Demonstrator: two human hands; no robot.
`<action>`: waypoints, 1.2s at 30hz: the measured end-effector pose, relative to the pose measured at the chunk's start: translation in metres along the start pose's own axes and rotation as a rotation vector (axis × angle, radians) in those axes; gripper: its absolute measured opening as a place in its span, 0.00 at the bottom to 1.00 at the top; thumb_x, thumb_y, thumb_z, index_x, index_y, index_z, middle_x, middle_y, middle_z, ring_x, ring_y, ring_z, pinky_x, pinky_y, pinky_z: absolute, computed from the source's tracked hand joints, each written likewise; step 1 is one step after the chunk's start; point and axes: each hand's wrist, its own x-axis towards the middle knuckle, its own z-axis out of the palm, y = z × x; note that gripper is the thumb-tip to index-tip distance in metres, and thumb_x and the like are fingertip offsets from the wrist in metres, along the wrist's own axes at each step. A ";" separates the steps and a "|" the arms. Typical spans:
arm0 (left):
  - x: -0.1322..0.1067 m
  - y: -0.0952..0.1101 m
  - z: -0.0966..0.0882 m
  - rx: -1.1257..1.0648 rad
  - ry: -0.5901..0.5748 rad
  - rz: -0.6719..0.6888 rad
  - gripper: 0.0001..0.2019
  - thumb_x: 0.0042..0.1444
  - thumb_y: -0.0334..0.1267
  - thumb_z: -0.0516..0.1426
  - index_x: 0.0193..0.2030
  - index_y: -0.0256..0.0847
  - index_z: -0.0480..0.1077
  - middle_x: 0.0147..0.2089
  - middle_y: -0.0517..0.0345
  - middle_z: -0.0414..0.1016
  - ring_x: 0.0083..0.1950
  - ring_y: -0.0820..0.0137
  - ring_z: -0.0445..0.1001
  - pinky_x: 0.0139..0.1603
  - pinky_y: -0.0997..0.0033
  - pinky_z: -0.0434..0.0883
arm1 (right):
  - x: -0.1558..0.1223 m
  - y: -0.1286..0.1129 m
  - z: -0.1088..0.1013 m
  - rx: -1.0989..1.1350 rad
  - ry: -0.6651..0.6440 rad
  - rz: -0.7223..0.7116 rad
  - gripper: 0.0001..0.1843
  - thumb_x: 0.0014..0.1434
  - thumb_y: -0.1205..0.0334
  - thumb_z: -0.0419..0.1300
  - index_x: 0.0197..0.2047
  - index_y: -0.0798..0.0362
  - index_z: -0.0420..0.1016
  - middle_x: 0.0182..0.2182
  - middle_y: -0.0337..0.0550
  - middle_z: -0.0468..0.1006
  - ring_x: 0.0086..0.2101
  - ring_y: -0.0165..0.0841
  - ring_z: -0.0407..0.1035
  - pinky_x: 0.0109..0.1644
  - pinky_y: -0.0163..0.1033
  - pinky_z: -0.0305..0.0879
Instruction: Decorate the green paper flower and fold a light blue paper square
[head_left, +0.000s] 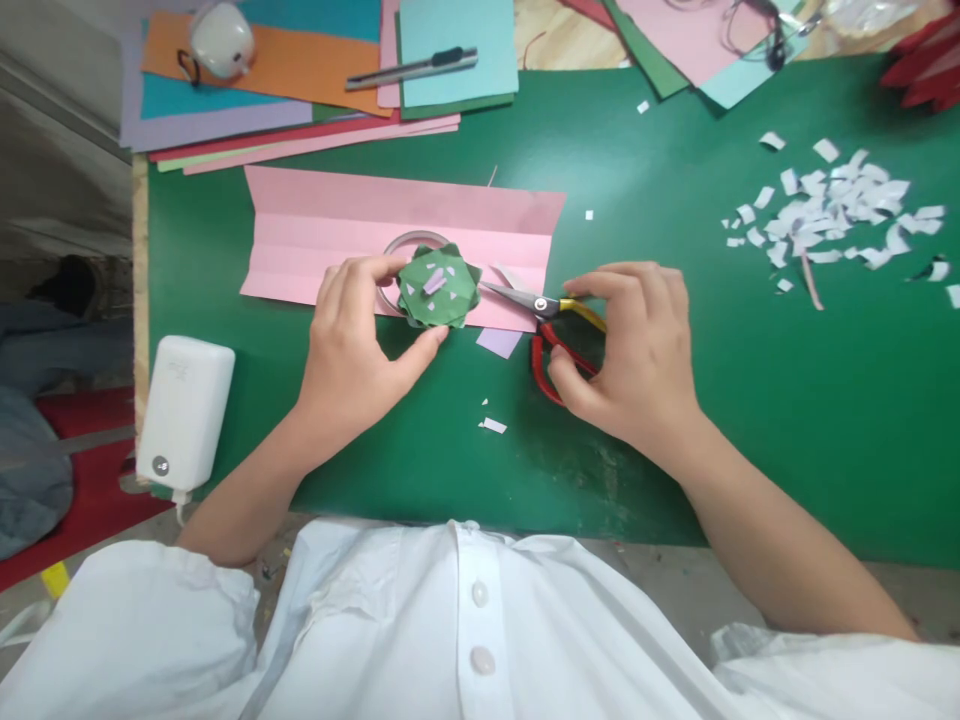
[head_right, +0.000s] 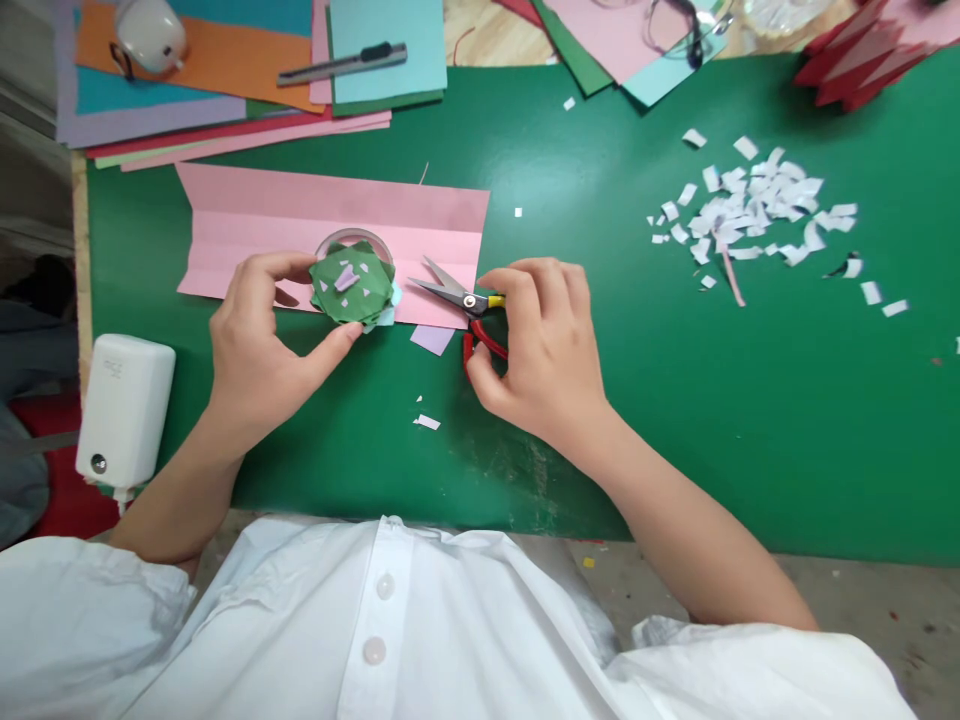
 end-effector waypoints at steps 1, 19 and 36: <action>0.000 -0.004 0.002 0.013 0.011 0.008 0.23 0.55 0.44 0.63 0.56 0.44 0.63 0.50 0.51 0.72 0.51 0.58 0.71 0.52 0.53 0.71 | -0.001 0.003 -0.001 -0.039 -0.043 0.034 0.22 0.50 0.65 0.59 0.51 0.55 0.65 0.45 0.60 0.72 0.47 0.55 0.67 0.49 0.63 0.66; -0.026 0.030 0.022 0.028 -0.352 0.662 0.06 0.64 0.34 0.54 0.36 0.37 0.71 0.39 0.54 0.75 0.43 0.67 0.71 0.40 0.66 0.63 | -0.011 0.017 0.002 -0.072 -0.188 0.116 0.25 0.48 0.61 0.60 0.50 0.57 0.64 0.42 0.56 0.69 0.43 0.51 0.66 0.46 0.59 0.68; -0.032 0.030 0.023 -0.039 -0.597 0.469 0.09 0.67 0.28 0.49 0.39 0.37 0.69 0.42 0.54 0.72 0.44 0.67 0.64 0.39 0.67 0.60 | -0.011 0.011 0.005 0.115 0.034 0.223 0.27 0.48 0.69 0.61 0.51 0.47 0.62 0.47 0.53 0.69 0.46 0.47 0.70 0.43 0.51 0.76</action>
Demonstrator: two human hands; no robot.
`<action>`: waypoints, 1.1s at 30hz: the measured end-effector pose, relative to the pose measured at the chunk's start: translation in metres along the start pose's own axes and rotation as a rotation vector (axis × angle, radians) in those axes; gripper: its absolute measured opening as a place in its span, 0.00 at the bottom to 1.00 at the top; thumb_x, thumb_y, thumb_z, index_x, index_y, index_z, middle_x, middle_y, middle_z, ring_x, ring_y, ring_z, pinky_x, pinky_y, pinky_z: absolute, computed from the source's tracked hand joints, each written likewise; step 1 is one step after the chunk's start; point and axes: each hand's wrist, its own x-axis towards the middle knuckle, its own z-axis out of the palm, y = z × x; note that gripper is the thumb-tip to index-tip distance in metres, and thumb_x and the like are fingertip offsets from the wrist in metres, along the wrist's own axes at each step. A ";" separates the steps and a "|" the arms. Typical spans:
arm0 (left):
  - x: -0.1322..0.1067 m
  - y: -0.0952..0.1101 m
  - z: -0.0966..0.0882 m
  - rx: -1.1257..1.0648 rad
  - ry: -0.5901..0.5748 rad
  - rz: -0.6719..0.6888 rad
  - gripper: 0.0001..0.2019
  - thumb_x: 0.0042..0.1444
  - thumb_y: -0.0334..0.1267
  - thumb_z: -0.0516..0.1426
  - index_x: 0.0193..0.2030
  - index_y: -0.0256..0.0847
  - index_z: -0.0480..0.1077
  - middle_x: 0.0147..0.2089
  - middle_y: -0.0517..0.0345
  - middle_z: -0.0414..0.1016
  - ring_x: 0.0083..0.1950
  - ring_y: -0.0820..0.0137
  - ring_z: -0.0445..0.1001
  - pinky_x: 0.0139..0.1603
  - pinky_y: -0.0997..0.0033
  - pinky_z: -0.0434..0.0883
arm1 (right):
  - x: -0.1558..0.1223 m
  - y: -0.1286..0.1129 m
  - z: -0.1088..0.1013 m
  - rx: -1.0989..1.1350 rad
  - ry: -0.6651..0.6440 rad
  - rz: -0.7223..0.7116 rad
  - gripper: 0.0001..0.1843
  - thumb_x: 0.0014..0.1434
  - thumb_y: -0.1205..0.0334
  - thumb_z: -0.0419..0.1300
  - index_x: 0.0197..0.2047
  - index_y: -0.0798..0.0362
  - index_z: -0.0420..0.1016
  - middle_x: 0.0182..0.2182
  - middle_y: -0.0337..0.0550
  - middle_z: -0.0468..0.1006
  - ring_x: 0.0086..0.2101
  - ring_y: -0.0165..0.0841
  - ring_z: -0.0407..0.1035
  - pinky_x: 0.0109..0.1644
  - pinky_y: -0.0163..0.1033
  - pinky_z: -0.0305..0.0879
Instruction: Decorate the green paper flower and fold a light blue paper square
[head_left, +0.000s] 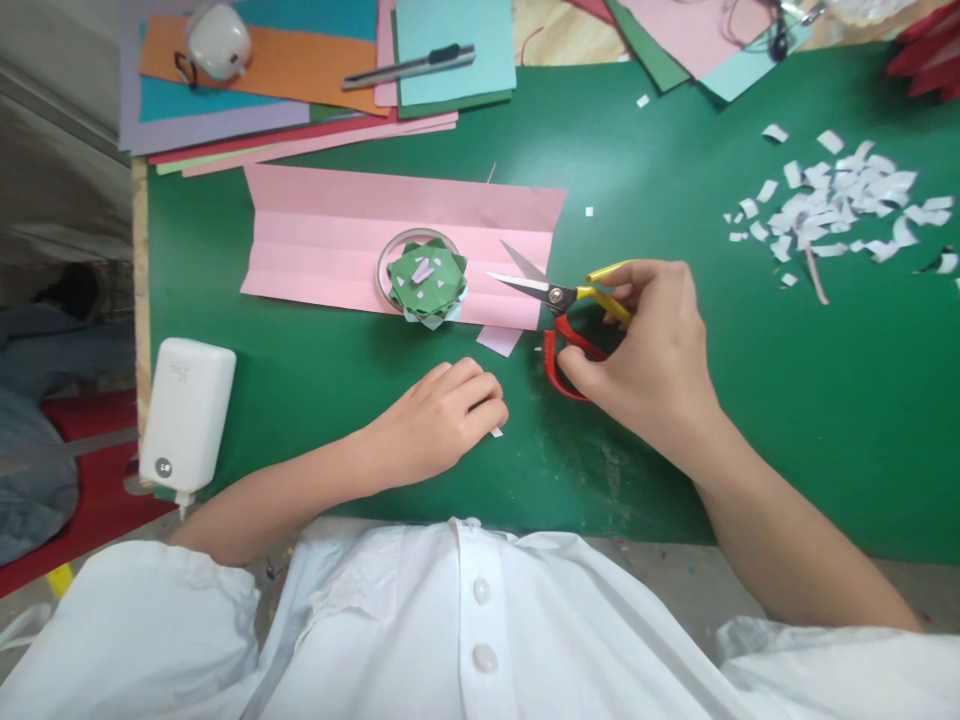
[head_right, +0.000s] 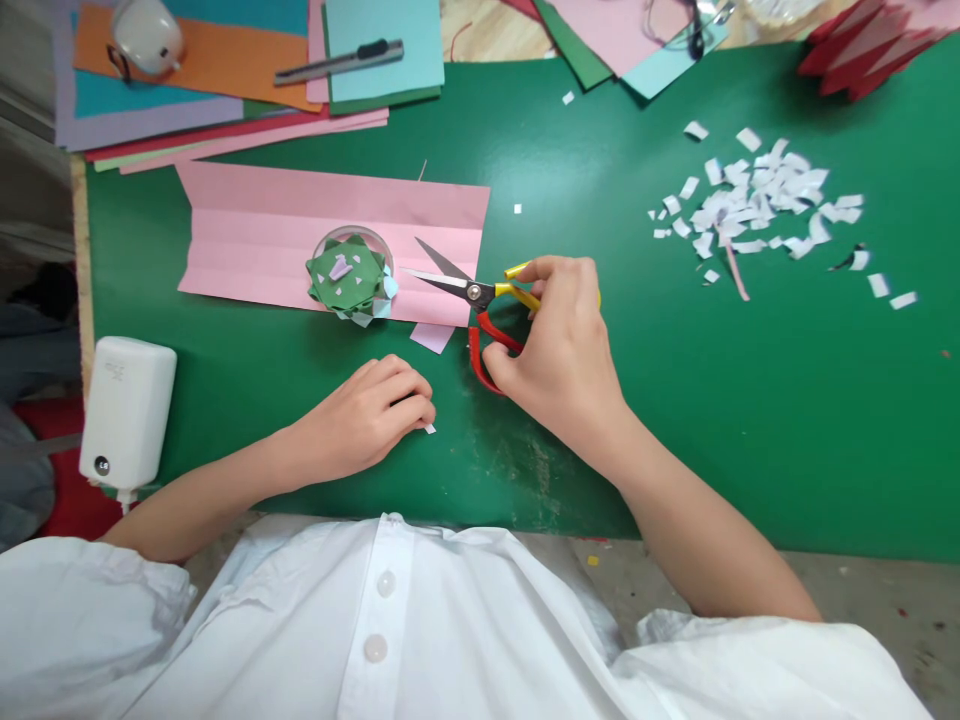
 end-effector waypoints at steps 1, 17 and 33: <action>0.001 0.000 0.000 0.005 0.014 0.010 0.08 0.66 0.29 0.50 0.39 0.37 0.69 0.42 0.54 0.73 0.44 0.67 0.64 0.38 0.66 0.60 | 0.000 -0.001 0.000 -0.003 -0.003 0.003 0.27 0.47 0.70 0.61 0.51 0.47 0.62 0.47 0.53 0.69 0.46 0.47 0.70 0.43 0.52 0.76; 0.003 -0.002 0.002 -0.053 -0.023 0.029 0.08 0.65 0.28 0.51 0.35 0.37 0.68 0.42 0.53 0.72 0.44 0.66 0.64 0.39 0.67 0.59 | 0.001 -0.005 -0.002 0.064 0.058 0.041 0.30 0.50 0.66 0.64 0.53 0.46 0.57 0.40 0.46 0.70 0.36 0.38 0.70 0.36 0.45 0.73; 0.003 -0.003 -0.011 -0.829 0.433 -0.324 0.02 0.64 0.32 0.56 0.38 0.40 0.67 0.32 0.63 0.76 0.29 0.79 0.75 0.31 0.81 0.72 | 0.001 -0.005 -0.002 0.092 0.101 -0.361 0.27 0.53 0.44 0.68 0.44 0.50 0.60 0.33 0.38 0.71 0.26 0.27 0.65 0.26 0.34 0.64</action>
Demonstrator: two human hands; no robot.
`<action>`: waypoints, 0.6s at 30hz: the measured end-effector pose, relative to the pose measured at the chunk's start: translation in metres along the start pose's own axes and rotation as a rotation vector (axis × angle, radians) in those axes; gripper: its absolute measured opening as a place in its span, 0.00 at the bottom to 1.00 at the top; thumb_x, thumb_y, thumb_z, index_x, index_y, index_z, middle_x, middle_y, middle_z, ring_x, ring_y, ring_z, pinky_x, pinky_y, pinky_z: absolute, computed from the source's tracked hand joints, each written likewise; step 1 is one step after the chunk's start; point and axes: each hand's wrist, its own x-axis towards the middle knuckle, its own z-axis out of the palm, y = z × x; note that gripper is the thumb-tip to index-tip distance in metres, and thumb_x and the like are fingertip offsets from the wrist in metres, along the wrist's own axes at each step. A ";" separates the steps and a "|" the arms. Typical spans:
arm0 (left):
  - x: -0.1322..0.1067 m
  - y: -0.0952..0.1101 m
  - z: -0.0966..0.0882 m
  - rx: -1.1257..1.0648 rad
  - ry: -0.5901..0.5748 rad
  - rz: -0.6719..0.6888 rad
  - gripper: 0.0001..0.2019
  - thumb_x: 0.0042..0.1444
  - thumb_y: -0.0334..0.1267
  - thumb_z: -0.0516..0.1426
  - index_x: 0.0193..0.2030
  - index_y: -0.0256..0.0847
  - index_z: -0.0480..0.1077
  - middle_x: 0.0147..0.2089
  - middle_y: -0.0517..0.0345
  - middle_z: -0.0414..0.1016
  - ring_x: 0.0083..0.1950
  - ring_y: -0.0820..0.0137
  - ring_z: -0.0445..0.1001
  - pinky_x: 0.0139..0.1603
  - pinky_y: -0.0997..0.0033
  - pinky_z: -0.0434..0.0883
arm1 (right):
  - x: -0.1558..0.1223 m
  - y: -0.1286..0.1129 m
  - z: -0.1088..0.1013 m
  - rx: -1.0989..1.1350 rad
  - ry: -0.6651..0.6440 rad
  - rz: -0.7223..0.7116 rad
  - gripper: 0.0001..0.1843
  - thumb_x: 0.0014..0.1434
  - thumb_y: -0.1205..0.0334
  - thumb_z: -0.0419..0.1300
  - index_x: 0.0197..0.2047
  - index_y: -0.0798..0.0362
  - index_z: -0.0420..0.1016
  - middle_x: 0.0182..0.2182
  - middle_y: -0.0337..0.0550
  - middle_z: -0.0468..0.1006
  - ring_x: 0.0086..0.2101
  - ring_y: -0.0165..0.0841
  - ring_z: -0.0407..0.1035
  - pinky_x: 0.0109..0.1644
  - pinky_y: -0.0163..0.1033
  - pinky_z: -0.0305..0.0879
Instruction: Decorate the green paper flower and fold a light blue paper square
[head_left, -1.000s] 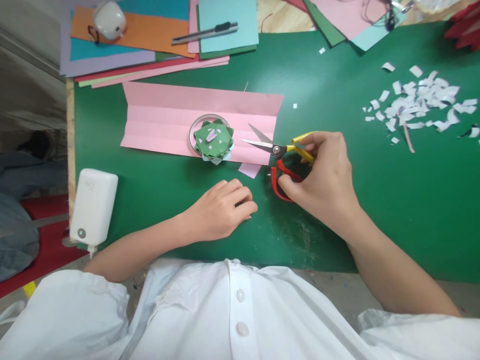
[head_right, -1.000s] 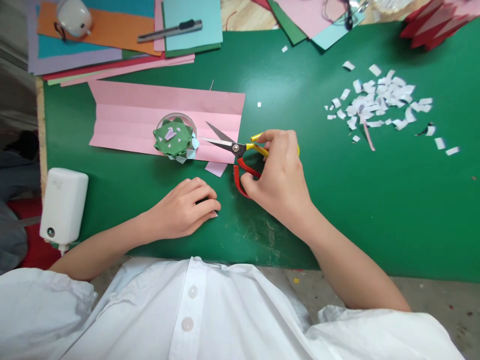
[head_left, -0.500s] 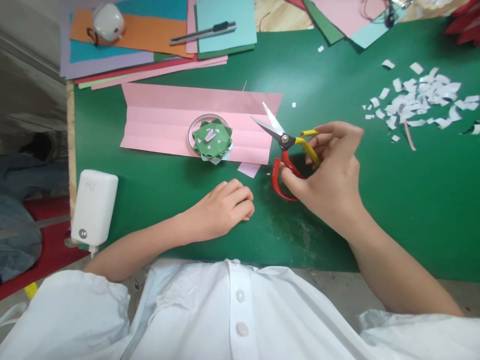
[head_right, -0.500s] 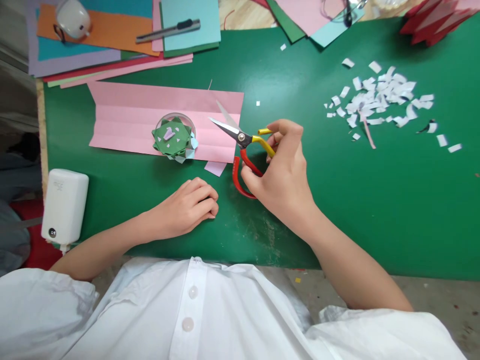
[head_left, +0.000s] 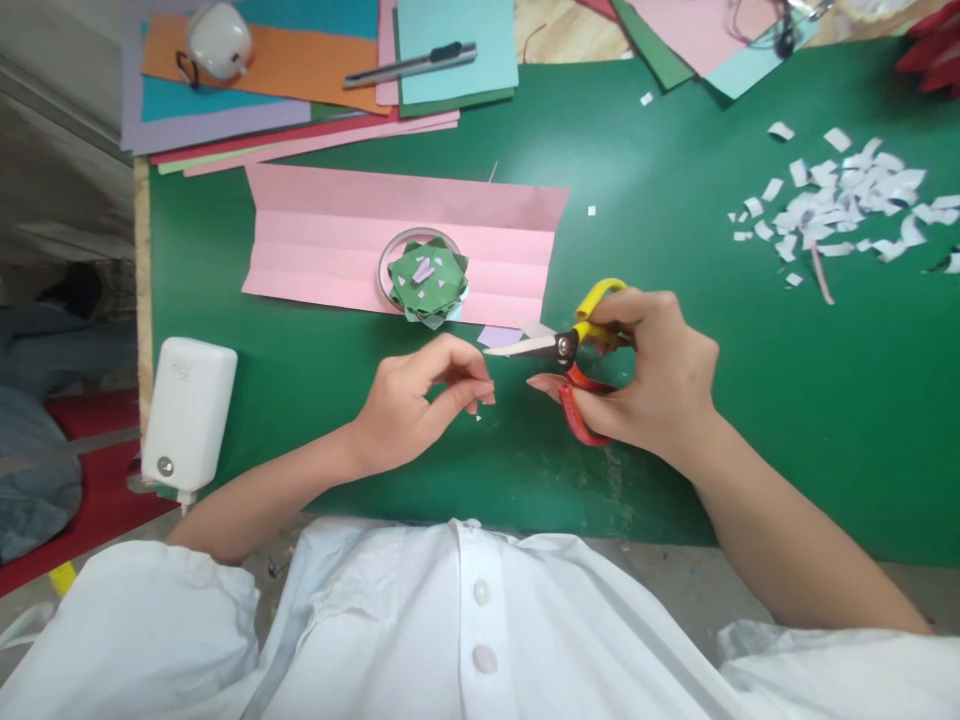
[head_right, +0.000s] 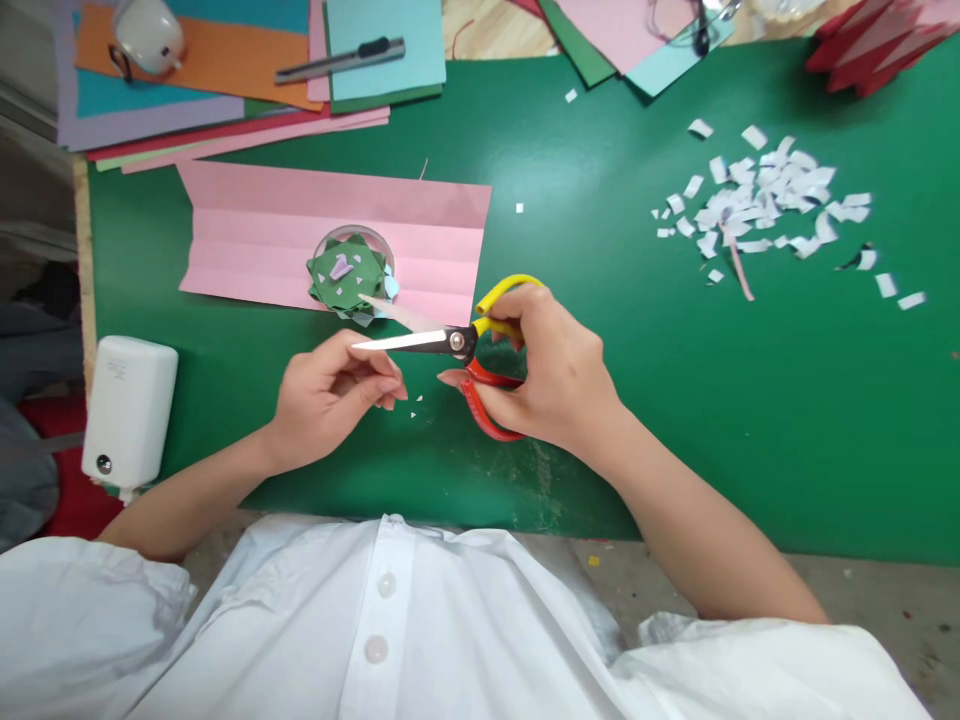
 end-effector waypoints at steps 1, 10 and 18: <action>0.000 0.001 -0.001 -0.079 0.042 -0.046 0.03 0.63 0.33 0.57 0.38 0.40 0.67 0.32 0.64 0.77 0.29 0.80 0.76 0.31 0.82 0.72 | 0.000 0.000 0.000 -0.003 -0.018 -0.027 0.26 0.55 0.44 0.66 0.45 0.50 0.60 0.33 0.39 0.72 0.26 0.27 0.66 0.26 0.34 0.64; 0.005 0.009 0.000 -0.339 0.142 -0.242 0.06 0.57 0.31 0.63 0.38 0.38 0.69 0.34 0.61 0.82 0.33 0.72 0.83 0.31 0.81 0.78 | 0.000 -0.001 -0.003 -0.019 -0.126 -0.145 0.21 0.59 0.48 0.64 0.46 0.51 0.61 0.36 0.46 0.76 0.35 0.35 0.74 0.32 0.37 0.68; 0.007 0.014 -0.002 -0.313 0.116 -0.329 0.05 0.55 0.34 0.65 0.33 0.36 0.74 0.28 0.61 0.81 0.30 0.71 0.82 0.31 0.78 0.80 | -0.002 0.001 -0.005 -0.071 -0.233 -0.127 0.18 0.60 0.49 0.63 0.45 0.48 0.62 0.35 0.44 0.75 0.37 0.38 0.73 0.37 0.40 0.70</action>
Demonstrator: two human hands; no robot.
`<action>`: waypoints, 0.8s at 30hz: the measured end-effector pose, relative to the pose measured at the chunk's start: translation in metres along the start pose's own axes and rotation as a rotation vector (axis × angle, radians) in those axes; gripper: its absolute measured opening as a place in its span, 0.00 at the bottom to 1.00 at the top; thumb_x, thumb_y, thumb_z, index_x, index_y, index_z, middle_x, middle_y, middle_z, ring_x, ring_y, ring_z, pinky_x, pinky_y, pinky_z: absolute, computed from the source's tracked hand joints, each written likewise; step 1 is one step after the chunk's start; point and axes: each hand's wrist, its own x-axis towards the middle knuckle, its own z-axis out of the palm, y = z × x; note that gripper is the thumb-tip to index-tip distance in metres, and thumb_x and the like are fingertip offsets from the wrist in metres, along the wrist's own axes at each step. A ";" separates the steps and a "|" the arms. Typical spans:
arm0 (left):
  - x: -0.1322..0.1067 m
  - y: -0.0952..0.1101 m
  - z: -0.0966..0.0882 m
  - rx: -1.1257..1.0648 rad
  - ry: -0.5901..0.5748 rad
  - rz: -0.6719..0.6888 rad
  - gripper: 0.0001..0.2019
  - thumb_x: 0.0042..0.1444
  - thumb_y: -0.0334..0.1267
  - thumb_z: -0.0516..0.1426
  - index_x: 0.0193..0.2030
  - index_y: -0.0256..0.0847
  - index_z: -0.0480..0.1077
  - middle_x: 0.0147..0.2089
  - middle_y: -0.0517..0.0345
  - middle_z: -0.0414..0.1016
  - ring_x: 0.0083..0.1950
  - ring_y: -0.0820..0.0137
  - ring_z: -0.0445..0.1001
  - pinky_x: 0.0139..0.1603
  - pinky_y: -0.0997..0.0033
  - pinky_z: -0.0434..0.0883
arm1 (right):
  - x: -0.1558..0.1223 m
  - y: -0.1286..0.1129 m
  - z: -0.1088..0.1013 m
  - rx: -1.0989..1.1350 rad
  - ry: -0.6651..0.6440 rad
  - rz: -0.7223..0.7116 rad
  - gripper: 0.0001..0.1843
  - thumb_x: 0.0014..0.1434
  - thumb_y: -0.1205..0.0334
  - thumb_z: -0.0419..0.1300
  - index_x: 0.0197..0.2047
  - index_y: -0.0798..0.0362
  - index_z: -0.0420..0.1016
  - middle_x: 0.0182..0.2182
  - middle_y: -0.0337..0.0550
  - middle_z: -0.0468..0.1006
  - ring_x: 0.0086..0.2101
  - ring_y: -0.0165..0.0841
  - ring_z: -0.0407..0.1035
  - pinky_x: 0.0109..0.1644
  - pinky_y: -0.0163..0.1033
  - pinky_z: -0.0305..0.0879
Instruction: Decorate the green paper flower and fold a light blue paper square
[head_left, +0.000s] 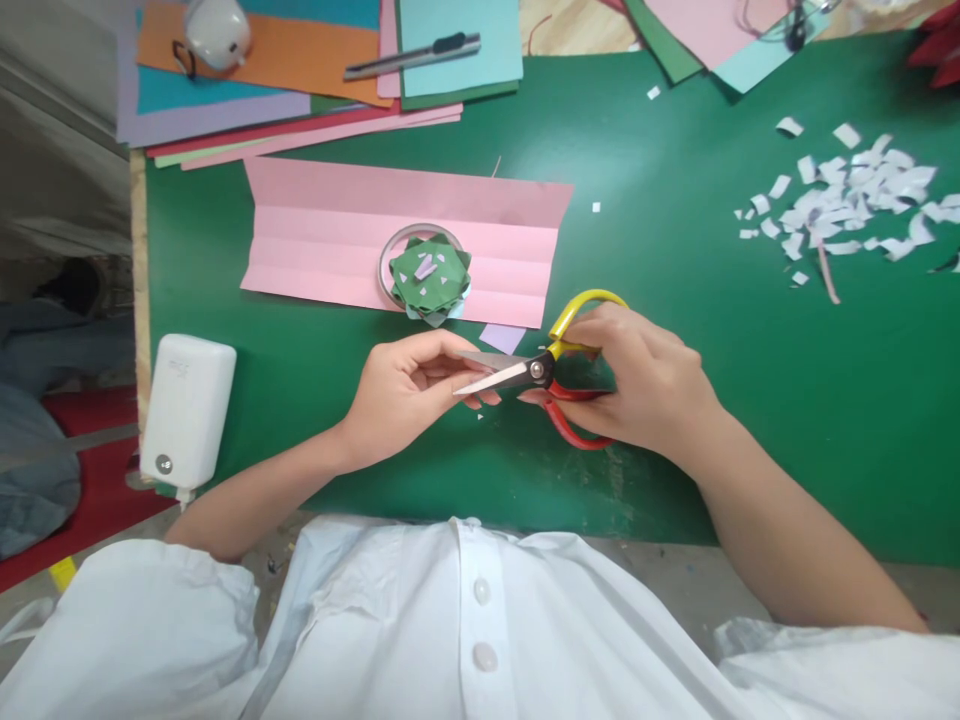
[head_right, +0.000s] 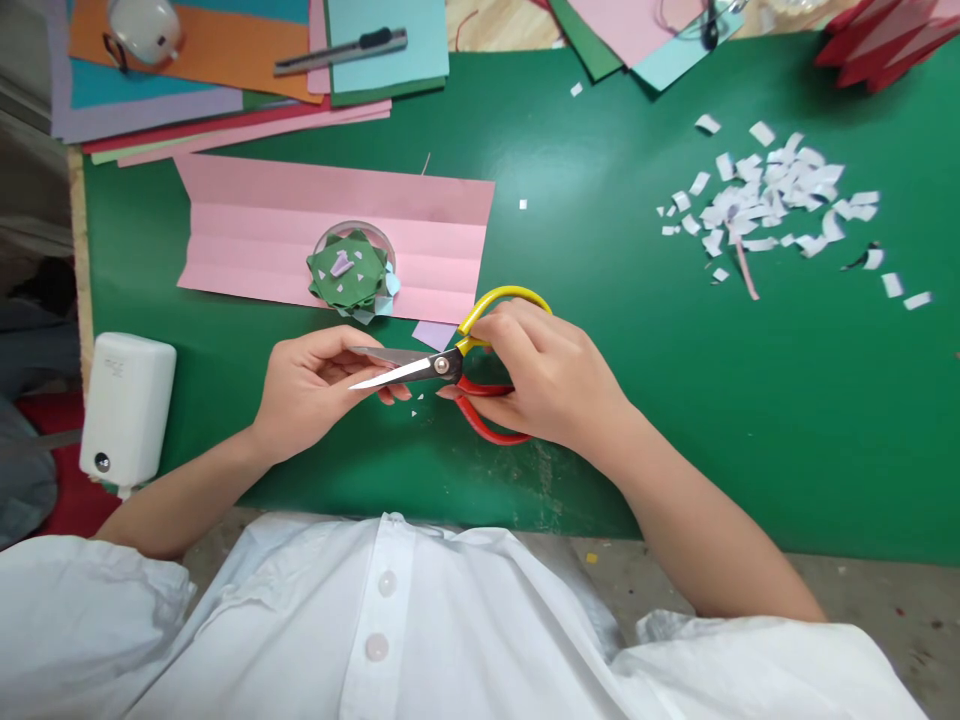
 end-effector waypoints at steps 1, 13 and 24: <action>0.000 0.000 0.000 0.010 0.003 -0.010 0.06 0.54 0.35 0.65 0.32 0.36 0.75 0.27 0.61 0.80 0.29 0.71 0.81 0.31 0.78 0.80 | 0.000 0.000 0.000 0.001 -0.009 0.005 0.17 0.61 0.49 0.63 0.45 0.48 0.62 0.36 0.44 0.75 0.37 0.38 0.73 0.37 0.41 0.70; 0.001 -0.001 -0.001 -0.068 -0.014 -0.134 0.11 0.50 0.41 0.68 0.34 0.36 0.74 0.28 0.59 0.81 0.30 0.69 0.82 0.31 0.76 0.80 | 0.002 0.005 0.001 -0.024 0.050 -0.099 0.15 0.60 0.54 0.63 0.42 0.50 0.63 0.30 0.42 0.72 0.31 0.34 0.68 0.30 0.37 0.65; 0.000 -0.001 -0.002 -0.030 -0.034 -0.162 0.11 0.51 0.41 0.68 0.33 0.36 0.74 0.29 0.56 0.82 0.33 0.65 0.83 0.32 0.72 0.82 | 0.006 0.005 -0.006 -0.159 0.002 -0.179 0.11 0.60 0.61 0.62 0.39 0.52 0.61 0.27 0.41 0.70 0.28 0.32 0.62 0.29 0.35 0.61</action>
